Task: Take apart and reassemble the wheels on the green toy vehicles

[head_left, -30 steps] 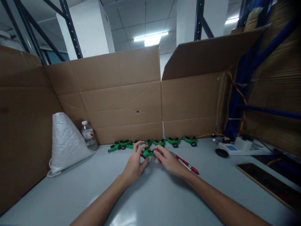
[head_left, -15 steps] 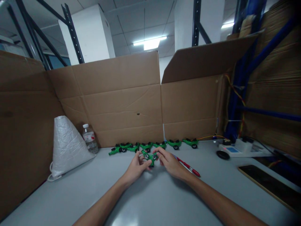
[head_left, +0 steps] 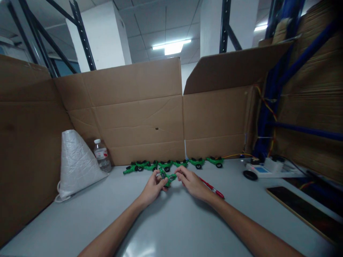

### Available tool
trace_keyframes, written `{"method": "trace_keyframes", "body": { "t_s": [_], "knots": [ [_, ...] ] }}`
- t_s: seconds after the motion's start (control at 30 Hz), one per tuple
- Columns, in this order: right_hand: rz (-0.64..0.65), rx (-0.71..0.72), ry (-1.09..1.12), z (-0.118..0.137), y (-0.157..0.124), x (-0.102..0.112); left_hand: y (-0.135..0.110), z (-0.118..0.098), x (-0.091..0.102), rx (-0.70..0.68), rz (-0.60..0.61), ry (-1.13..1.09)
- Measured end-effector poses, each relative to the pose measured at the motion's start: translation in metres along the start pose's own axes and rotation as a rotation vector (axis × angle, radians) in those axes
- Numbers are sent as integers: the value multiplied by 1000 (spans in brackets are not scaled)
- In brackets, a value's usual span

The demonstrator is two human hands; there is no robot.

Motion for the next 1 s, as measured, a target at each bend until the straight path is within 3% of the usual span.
{"method": "trace_keyframes", "body": {
  "t_s": [0.5,0.67,0.7,0.83,1.0],
  "knots": [
    [43,-25,29,-5,-1,3,1,5,1,15,1,9],
    [60,-34,18,-16,-5,5,3,8,-1,39,15,20],
    [90,-39,24,-20,-6,3,3,9,-2,39,4,23],
    [15,-119,6,-26,-10,-7,3,12,-3,69,59,-9],
    [16,-47,2,-17,2,-18,9,8,5,61,-14,47]
  ]
}}
Point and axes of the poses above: each hand's wrist, its own y-axis towards the middle knuckle, its own x-axis out of the back of the hand, z = x × y, the point moved 1 cm from there along y, towards the middle knuckle, and after that the axes turned 1 degree about -x, right-handed, at the moved point
